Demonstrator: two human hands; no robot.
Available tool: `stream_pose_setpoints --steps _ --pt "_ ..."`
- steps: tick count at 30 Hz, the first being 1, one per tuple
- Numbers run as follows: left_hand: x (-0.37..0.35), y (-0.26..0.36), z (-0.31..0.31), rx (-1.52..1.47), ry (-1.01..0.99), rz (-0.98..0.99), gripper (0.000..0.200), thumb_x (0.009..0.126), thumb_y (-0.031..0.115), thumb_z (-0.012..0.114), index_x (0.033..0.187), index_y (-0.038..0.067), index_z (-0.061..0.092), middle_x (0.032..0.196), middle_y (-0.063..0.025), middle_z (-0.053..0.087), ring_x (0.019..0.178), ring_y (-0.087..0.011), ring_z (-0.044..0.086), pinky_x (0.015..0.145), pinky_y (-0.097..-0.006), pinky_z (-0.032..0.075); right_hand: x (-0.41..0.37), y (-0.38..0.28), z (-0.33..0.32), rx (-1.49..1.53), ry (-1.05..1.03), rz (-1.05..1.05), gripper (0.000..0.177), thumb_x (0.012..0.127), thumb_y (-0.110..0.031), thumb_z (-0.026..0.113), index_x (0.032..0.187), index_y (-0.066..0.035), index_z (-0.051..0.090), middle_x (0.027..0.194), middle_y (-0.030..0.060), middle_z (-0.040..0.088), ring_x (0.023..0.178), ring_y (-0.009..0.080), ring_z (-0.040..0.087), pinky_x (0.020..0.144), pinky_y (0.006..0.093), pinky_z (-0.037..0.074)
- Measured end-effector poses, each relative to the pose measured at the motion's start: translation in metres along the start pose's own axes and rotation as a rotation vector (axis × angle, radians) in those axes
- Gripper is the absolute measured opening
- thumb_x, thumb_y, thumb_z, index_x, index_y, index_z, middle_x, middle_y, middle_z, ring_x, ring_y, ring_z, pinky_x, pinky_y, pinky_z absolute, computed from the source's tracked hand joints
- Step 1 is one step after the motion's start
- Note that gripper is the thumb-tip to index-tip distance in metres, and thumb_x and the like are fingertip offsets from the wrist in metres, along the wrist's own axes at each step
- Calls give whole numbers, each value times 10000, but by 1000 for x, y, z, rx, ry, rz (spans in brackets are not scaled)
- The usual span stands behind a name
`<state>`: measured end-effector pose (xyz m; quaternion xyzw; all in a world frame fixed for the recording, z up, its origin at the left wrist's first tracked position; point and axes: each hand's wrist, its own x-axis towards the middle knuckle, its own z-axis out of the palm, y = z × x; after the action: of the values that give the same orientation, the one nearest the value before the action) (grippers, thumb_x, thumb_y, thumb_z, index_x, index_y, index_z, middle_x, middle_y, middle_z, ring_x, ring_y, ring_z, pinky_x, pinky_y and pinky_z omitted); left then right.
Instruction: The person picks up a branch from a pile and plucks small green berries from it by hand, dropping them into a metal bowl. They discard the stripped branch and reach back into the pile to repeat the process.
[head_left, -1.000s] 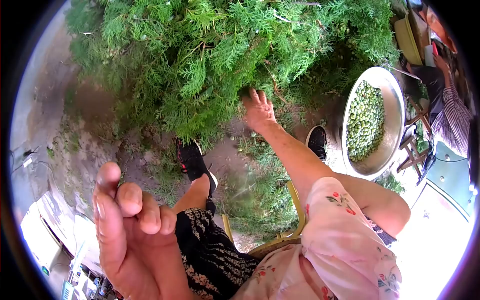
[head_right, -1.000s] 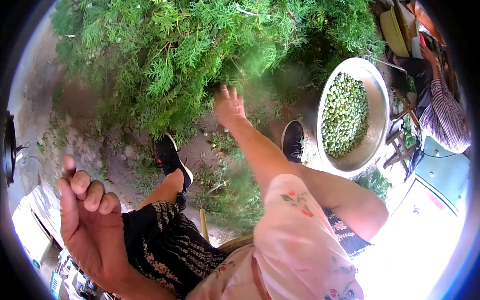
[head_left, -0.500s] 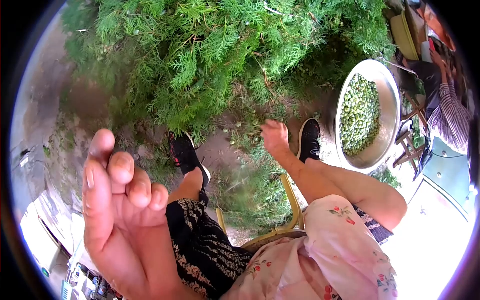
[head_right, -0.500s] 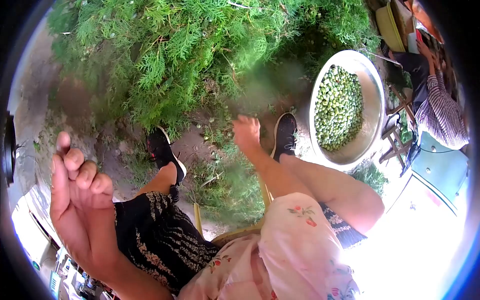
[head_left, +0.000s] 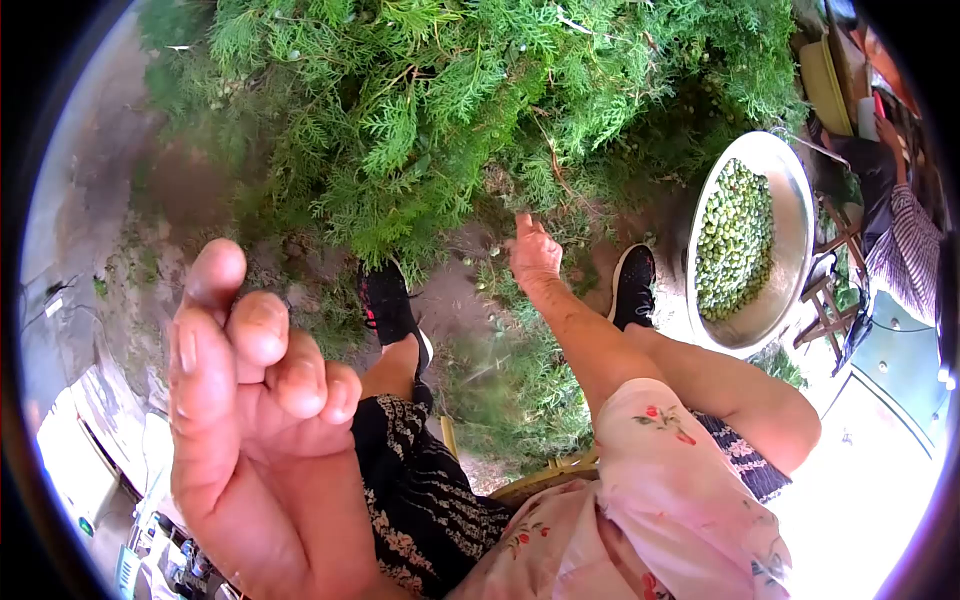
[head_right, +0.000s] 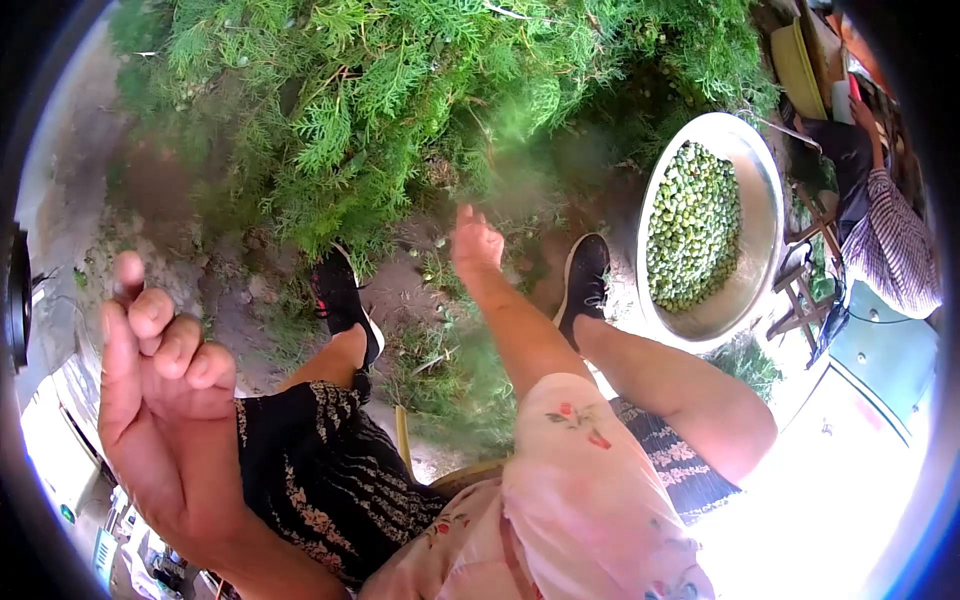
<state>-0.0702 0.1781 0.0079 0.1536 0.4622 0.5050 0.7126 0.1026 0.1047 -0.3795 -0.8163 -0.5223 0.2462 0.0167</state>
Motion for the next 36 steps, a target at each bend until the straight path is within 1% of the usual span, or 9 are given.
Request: stream_pose_setpoints --steps 2,5,7,16,23,25,27,32,36 --pt "0 2 -1 -3 4 1 304 956 158 409 1230 35 362 866 -18 480 703 -95 465 632 -242 406 9 11 2 72 45 -36 277 749 -147 586 1017 -89 544 939 147 603 848 358 587 726 437 475" --pt "-1 3 -3 21 40 36 297 940 156 446 1203 25 400 873 -16 502 702 -88 468 624 -227 399 11 20 -24 660 97 26 147 775 -88 623 918 -60 636 783 83 630 703 178 587 629 303 470" --pt "-1 2 -5 34 59 58 295 929 155 466 1187 18 425 874 -16 515 699 -85 470 622 -222 397 3 6 -64 1133 -81 248 118 792 -65 631 899 -19 642 718 -30 578 637 45 484 559 203 394" --pt "-2 -12 -3 243 7 41 187 851 56 560 1026 -2 593 912 -72 625 751 -113 577 657 -226 461 -50 -49 -191 2064 -426 -174 162 779 -64 660 922 -36 590 853 30 591 761 178 557 750 358 476" --pt "2 -24 -5 699 -317 247 277 818 -19 543 1090 19 583 1007 -33 613 836 -101 560 706 -228 453 -90 -83 -249 2232 -631 -418 133 813 -137 626 893 -48 568 808 77 590 738 235 559 710 391 475" --pt "-3 -24 0 801 -347 163 339 794 -59 566 1126 10 560 957 -71 602 771 -112 570 718 -239 469 -100 -85 -262 2155 -684 -415 141 813 -131 626 902 -39 568 838 80 596 741 238 574 703 390 479" --pt "-8 -24 5 464 -582 2 341 787 -72 577 1122 -16 547 897 -91 604 734 -139 579 690 -268 484 -111 -91 -274 2162 -702 -372 148 815 -131 625 911 -35 567 855 81 597 751 239 590 696 381 483" --pt "-8 -33 0 502 -545 138 222 811 -57 574 1033 -56 567 875 -116 594 637 -170 582 531 -276 487 -127 -103 -287 2149 -647 -235 192 816 -156 636 945 -41 553 870 67 589 745 214 592 685 333 476" --pt "-8 -33 5 733 -446 304 241 788 -102 557 1014 -22 590 857 -66 593 672 -122 563 576 -236 472 -130 -107 -297 1916 -461 -329 304 797 -135 671 1013 -34 483 811 67 585 705 159 572 658 294 483"
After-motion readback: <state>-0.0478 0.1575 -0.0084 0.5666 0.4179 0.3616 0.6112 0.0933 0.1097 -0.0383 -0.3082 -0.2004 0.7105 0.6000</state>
